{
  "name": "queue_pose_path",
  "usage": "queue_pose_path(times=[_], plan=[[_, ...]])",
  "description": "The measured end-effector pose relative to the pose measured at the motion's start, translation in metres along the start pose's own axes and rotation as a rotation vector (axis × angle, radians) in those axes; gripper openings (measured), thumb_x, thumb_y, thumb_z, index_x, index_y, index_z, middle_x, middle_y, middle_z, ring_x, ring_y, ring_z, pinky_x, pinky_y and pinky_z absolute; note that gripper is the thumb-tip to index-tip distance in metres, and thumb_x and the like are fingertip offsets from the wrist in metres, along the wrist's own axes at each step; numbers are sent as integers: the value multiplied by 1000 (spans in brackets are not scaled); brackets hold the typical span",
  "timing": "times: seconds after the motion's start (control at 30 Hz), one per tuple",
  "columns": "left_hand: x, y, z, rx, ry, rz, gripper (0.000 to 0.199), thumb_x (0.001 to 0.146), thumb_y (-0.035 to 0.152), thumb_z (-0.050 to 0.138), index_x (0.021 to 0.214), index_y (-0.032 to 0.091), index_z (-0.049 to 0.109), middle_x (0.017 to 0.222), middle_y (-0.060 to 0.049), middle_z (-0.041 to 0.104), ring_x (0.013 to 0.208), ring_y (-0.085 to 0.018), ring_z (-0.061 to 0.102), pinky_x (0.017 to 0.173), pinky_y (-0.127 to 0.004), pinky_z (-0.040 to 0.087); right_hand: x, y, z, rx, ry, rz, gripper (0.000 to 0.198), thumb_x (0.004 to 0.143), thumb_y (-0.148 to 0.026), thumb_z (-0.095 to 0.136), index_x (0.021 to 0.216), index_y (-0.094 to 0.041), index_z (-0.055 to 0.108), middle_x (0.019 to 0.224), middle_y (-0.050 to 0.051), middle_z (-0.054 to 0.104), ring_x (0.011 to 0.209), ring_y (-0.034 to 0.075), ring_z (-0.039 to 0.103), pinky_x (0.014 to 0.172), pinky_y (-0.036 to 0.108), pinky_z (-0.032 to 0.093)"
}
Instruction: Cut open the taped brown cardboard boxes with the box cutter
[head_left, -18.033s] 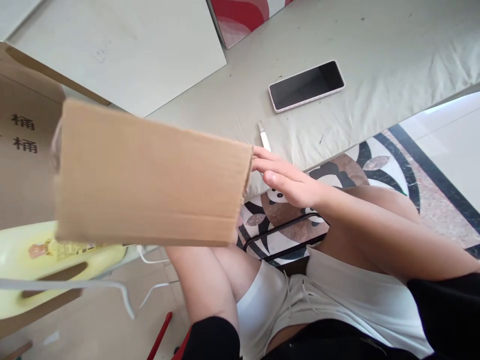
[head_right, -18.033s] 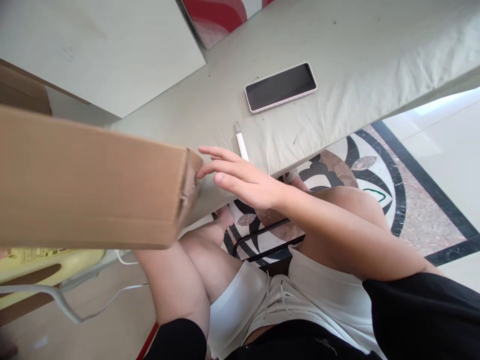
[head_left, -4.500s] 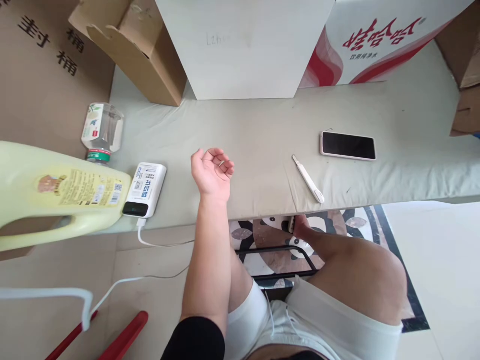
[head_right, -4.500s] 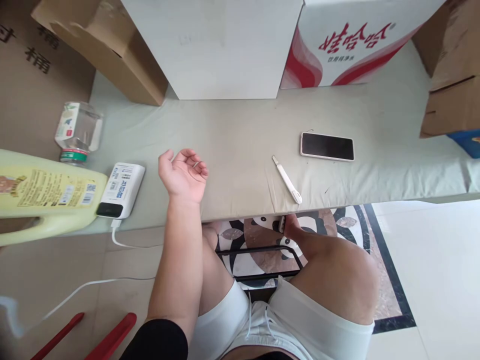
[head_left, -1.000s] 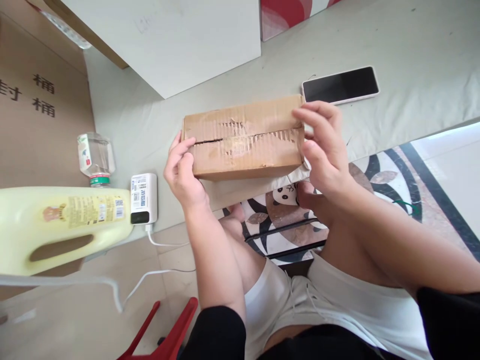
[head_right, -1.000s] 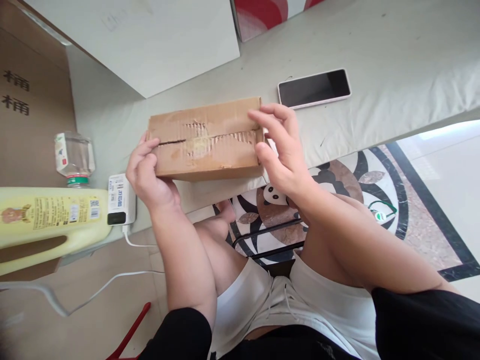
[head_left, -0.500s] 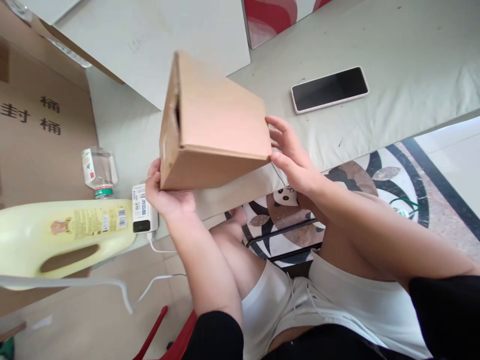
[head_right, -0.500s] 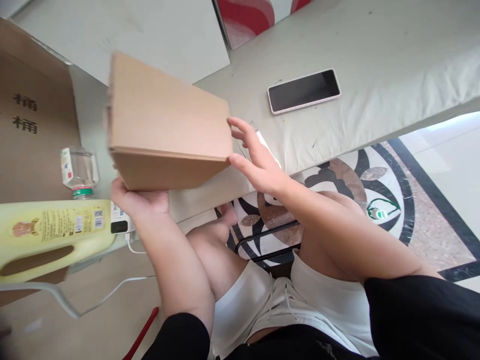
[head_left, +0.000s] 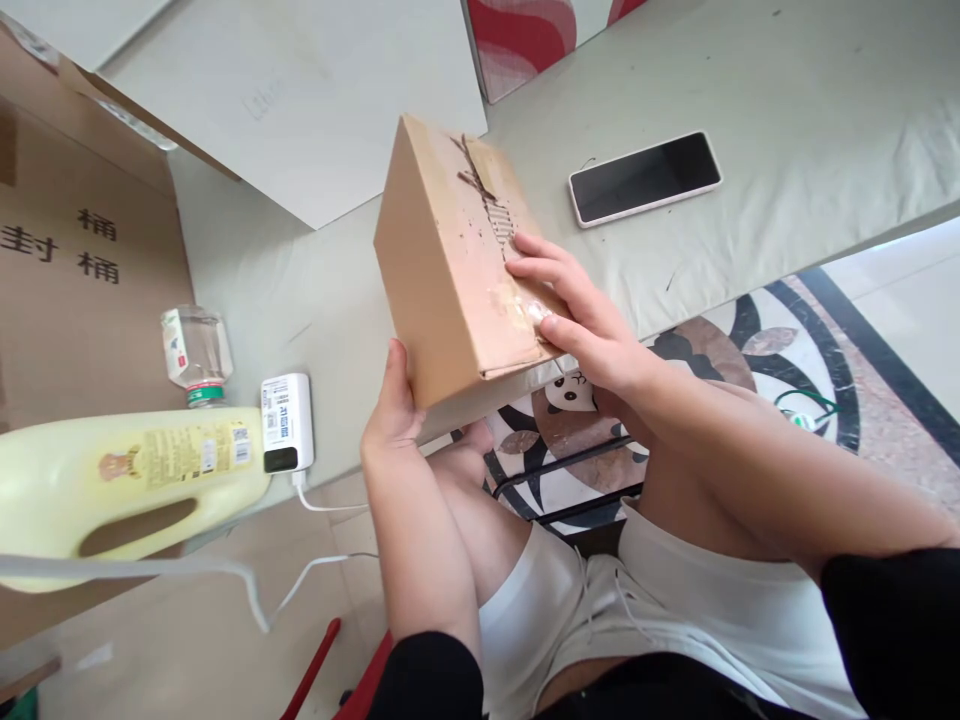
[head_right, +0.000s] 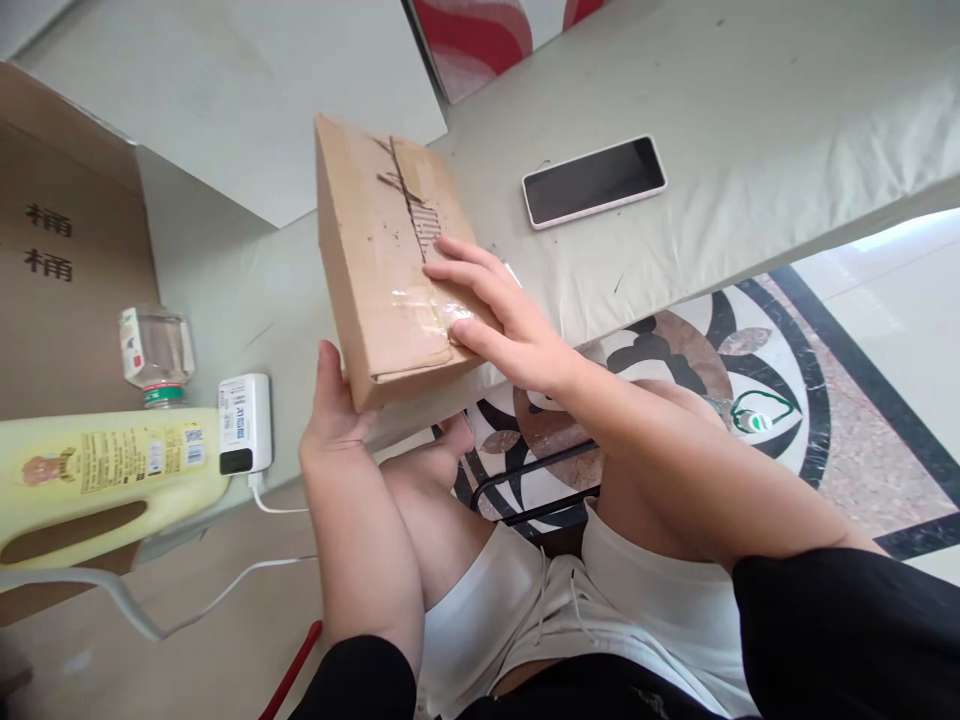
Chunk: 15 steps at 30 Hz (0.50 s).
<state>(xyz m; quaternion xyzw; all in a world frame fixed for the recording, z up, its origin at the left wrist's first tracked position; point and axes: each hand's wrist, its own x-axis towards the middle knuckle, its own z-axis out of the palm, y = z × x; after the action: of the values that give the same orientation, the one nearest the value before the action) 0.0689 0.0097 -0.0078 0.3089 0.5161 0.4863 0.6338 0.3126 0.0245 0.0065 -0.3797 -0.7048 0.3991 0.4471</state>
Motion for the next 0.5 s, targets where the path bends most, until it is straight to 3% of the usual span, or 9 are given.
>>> queue_pose_path(times=[0.07,0.2,0.3,0.37,0.5], plan=[[-2,3,3,-18,-12,-20,74,75,79,60,117,19,69,126,-16,68,129,-37,60,100,-50,56,-1,-6,-1,-8,14,69,59,95,-68,40,139,-31,53,162,4,33,155,29,25,125,56,29],[3,11,9,-73,30,202,58,81,70,59,117,24,67,130,-10,66,131,-31,57,102,-44,54,0,-9,-2,-51,35,103,50,97,-61,41,134,-32,56,157,4,40,150,29,34,116,55,42],[9,16,8,-99,9,112,57,79,67,62,119,26,65,133,-11,62,122,-32,62,97,-48,55,3,-2,-5,-148,213,154,37,98,-45,42,124,-26,60,142,8,54,129,25,55,103,46,52],[12,19,5,-102,1,38,61,77,69,61,122,28,62,136,-13,61,118,-35,63,87,-51,58,5,5,-8,-281,283,263,31,94,-35,47,118,-22,61,127,11,62,109,24,62,91,43,55],[11,24,0,-126,20,57,62,77,69,59,124,29,59,136,-13,60,120,-37,61,82,-52,59,7,13,-12,-646,58,528,47,84,-29,60,130,-18,58,120,17,63,96,31,63,79,49,55]])
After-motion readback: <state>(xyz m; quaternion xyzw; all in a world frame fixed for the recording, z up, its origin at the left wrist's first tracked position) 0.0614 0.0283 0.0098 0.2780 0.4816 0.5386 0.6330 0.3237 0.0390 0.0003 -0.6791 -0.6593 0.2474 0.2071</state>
